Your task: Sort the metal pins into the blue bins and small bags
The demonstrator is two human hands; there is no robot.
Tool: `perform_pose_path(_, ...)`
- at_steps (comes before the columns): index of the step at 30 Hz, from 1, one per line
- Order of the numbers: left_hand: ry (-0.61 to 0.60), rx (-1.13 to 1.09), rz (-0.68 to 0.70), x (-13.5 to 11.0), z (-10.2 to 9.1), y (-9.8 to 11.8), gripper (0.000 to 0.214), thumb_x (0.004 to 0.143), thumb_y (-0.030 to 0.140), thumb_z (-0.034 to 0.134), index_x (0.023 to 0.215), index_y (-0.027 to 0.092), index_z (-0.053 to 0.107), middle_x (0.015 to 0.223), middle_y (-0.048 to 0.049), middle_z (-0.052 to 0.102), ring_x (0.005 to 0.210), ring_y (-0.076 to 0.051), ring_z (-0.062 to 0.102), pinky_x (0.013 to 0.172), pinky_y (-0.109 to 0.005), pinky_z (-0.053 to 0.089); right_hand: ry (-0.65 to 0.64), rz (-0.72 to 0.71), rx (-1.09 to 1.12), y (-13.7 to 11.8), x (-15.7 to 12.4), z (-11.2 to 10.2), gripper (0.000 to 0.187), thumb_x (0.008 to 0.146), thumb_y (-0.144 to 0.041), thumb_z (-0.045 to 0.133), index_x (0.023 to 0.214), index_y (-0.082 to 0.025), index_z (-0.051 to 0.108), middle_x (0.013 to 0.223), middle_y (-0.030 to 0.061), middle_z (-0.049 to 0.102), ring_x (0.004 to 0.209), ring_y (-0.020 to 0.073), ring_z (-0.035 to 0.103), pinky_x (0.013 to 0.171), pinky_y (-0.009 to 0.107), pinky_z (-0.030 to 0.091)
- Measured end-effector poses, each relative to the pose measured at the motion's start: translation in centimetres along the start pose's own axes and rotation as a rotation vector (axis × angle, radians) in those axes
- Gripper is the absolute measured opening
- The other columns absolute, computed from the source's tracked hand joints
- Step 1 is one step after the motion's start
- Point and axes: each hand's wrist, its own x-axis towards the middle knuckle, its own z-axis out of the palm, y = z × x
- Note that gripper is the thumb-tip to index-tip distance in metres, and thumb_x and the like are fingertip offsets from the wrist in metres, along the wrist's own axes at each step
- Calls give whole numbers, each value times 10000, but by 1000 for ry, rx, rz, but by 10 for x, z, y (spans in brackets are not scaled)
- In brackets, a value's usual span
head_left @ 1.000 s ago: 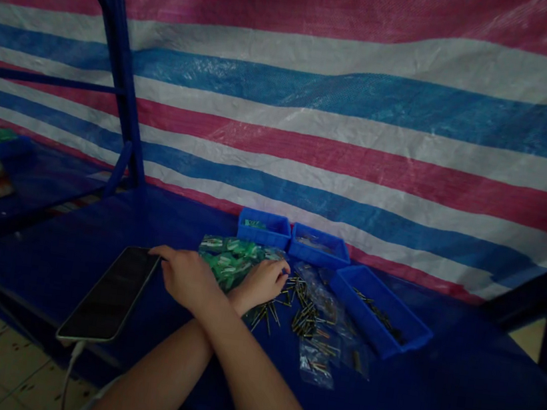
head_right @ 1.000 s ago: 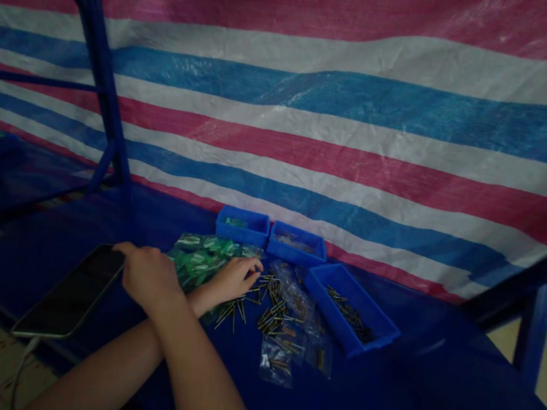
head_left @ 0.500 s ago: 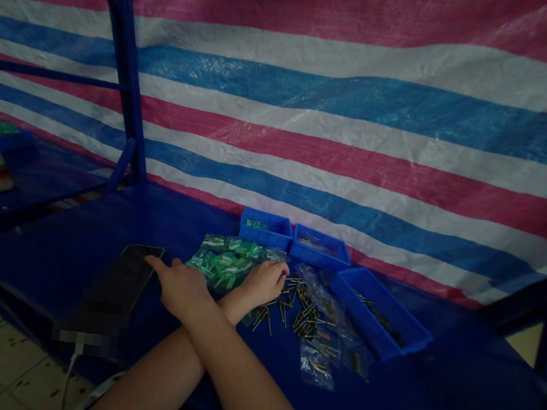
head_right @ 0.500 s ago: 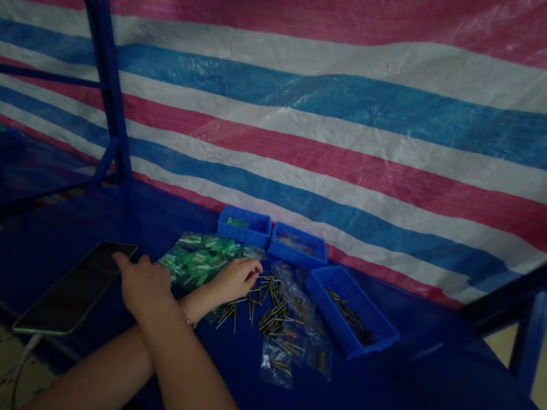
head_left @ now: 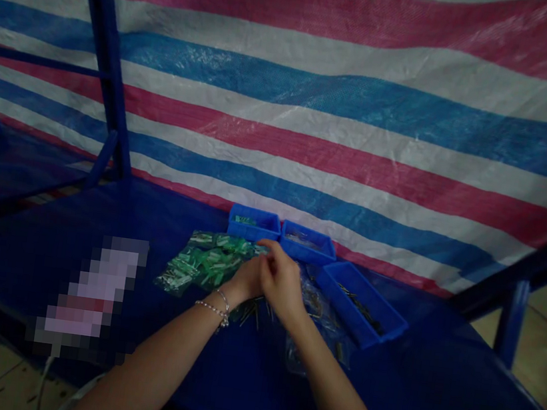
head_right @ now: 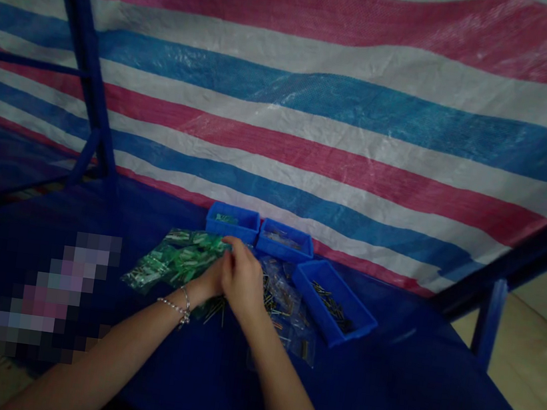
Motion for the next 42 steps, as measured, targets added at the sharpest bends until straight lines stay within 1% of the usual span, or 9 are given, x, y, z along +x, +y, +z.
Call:
perform_pose_path(3, -57, 104, 38, 1, -2, -1, 150, 734, 126, 441, 801, 127, 576, 754, -61, 591, 684, -171, 535, 645, -260, 411, 22, 207, 29, 33, -8, -18, 229, 785, -251, 388, 919, -159, 549, 519, -29, 482, 475, 118, 469, 488, 212, 345)
perform_pose_path(7, -72, 166, 72, -1, -6, 1, 189, 725, 89, 427, 830, 139, 576, 777, -52, 597, 723, -162, 547, 672, -252, 411, -275, 319, -61, 52, -19, -29, 192, 747, -318, 464, 788, -180, 592, 485, -33, 472, 465, 111, 455, 455, 204, 285)
perform_pose_path(11, -73, 141, 70, -1, -7, 3, 187, 711, 69, 440, 809, 143, 582, 744, -37, 591, 693, -141, 541, 666, -234, 412, -492, 401, -289, 47, -27, -29, 158, 721, -339, 517, 725, -209, 607, 628, 11, 567, 609, 143, 533, 512, 219, 301)
perform_pose_path(20, -85, 165, 76, -2, -7, 3, 177, 712, 66, 451, 816, 140, 572, 747, -35, 586, 691, -138, 537, 658, -231, 416, -583, 513, -533, 22, -29, -19, 176, 699, -308, 499, 817, -235, 607, 854, 71, 615, 826, 243, 576, 624, 300, 380)
perform_pose_path(25, -88, 170, 78, -2, -7, 2, 191, 715, 60, 444, 822, 147, 575, 762, -30, 585, 711, -136, 538, 690, -232, 420, -549, 502, -529, 23, -29, -19, 182, 675, -271, 499, 793, -224, 628, 831, 76, 619, 812, 235, 582, 624, 293, 393)
perform_pose_path(30, -89, 154, 72, -2, -8, 4, 202, 715, 53, 445, 833, 146, 580, 770, -33, 586, 719, -137, 540, 719, -239, 416, -473, 505, -443, 40, -29, -17, 171, 649, -218, 502, 730, -208, 652, 758, 73, 639, 746, 220, 598, 614, 278, 397)
perform_pose_path(33, -76, 137, 62, -1, -9, 5, 178, 738, 77, 446, 840, 144, 576, 791, -41, 587, 737, -143, 541, 717, -244, 412, -370, 502, -180, 55, -27, -17, 152, 636, -210, 509, 678, -182, 653, 680, 48, 640, 677, 175, 598, 599, 236, 399)
perform_pose_path(37, 4, 73, 83, 2, -11, 7, 164, 810, 157, 397, 839, 142, 557, 828, -48, 585, 778, -148, 537, 723, -250, 403, -138, 629, 334, 67, -23, -20, 184, 644, -300, 525, 691, -145, 613, 587, 32, 621, 493, 130, 548, 447, 210, 358)
perform_pose_path(42, -9, -12, 60, 4, -15, 14, 231, 836, 184, 352, 777, 133, 570, 797, -44, 591, 763, -143, 528, 708, -242, 390, 95, 719, 773, 69, -22, -25, 276, 593, -371, 617, 750, -146, 591, 704, 48, 656, 549, 125, 572, 460, 199, 359)
